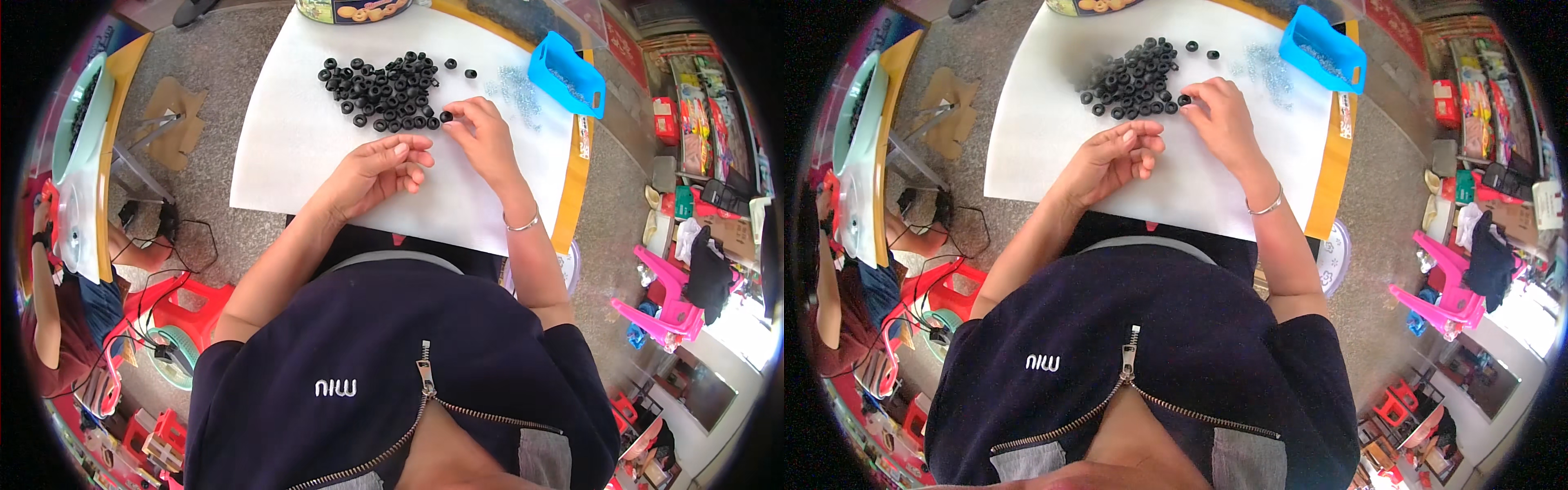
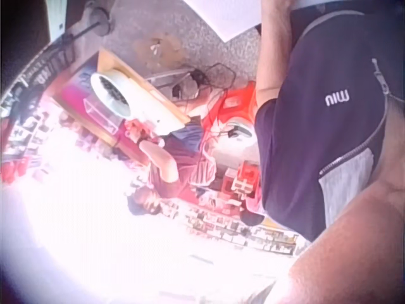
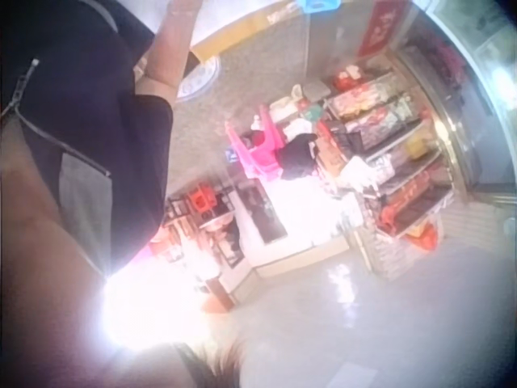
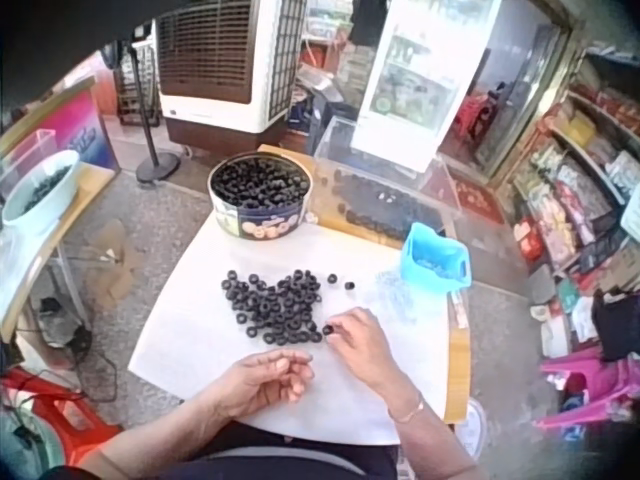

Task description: The recorder is assembling small black rubber rings into plastic fittings on a white workspace.

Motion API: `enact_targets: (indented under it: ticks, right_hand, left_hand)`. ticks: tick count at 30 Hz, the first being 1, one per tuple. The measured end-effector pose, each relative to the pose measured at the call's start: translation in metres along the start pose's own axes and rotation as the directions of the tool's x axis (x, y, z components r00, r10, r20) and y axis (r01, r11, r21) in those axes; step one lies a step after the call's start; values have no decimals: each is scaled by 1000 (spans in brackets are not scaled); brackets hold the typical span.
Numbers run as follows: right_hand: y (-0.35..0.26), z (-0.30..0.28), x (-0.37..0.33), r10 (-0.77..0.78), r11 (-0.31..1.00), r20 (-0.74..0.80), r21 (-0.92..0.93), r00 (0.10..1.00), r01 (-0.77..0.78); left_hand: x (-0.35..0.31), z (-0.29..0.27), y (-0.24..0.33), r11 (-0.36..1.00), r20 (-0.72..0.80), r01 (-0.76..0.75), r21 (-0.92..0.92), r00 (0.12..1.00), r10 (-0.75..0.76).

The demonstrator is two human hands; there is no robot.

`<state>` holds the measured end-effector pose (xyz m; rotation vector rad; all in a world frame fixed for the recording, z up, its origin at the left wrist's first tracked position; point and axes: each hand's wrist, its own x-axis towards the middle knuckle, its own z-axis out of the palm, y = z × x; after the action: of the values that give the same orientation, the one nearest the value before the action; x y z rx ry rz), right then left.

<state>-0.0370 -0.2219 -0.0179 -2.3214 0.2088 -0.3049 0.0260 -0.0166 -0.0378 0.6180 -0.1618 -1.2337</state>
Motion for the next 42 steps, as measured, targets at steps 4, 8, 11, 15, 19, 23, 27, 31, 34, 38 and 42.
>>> enact_targets:
  ticks: [4,8,11,15,19,23,27,31,34,38,42]
  right_hand:
    - [-37,-7,-17,108,968,32,223,994,-113]
    - [-52,2,-34,-250,964,14,-90,968,250]
    - [-60,11,-40,-255,966,-17,-55,967,254]
    - [-42,7,-45,-106,994,-103,25,989,109]
    - [7,-3,-38,-166,922,-308,-386,937,36]
    - [17,-8,-38,-115,810,-227,-585,967,-41]
    - [16,-6,-53,-119,834,-212,-552,970,-19]
    - [27,-10,-60,-154,894,-300,-449,941,3]
    - [36,-9,-53,-114,927,-427,-370,897,-58]
    - [34,-7,-40,-13,938,-467,-313,884,-151]
    - [35,-5,-32,7,947,-444,-285,896,-149]
  left_hand:
    - [1,1,-2,1000,-27,-13,9,1000,13]
    - [0,4,-4,998,-115,30,62,993,-23]
    - [-2,2,-4,994,-135,46,103,990,-32]
    - [-1,6,-5,997,-124,-13,78,992,22]
    - [2,7,-8,995,-109,-43,92,993,54]
    - [2,6,-7,996,-89,-44,82,995,51]
    - [1,6,-6,998,-85,-50,48,995,54]
    - [0,5,-6,995,-80,-48,87,995,55]
    - [1,5,-7,995,-78,-48,83,995,55]
    - [2,5,-7,995,-74,-45,87,996,52]
    - [1,4,-6,997,-63,-56,52,996,59]
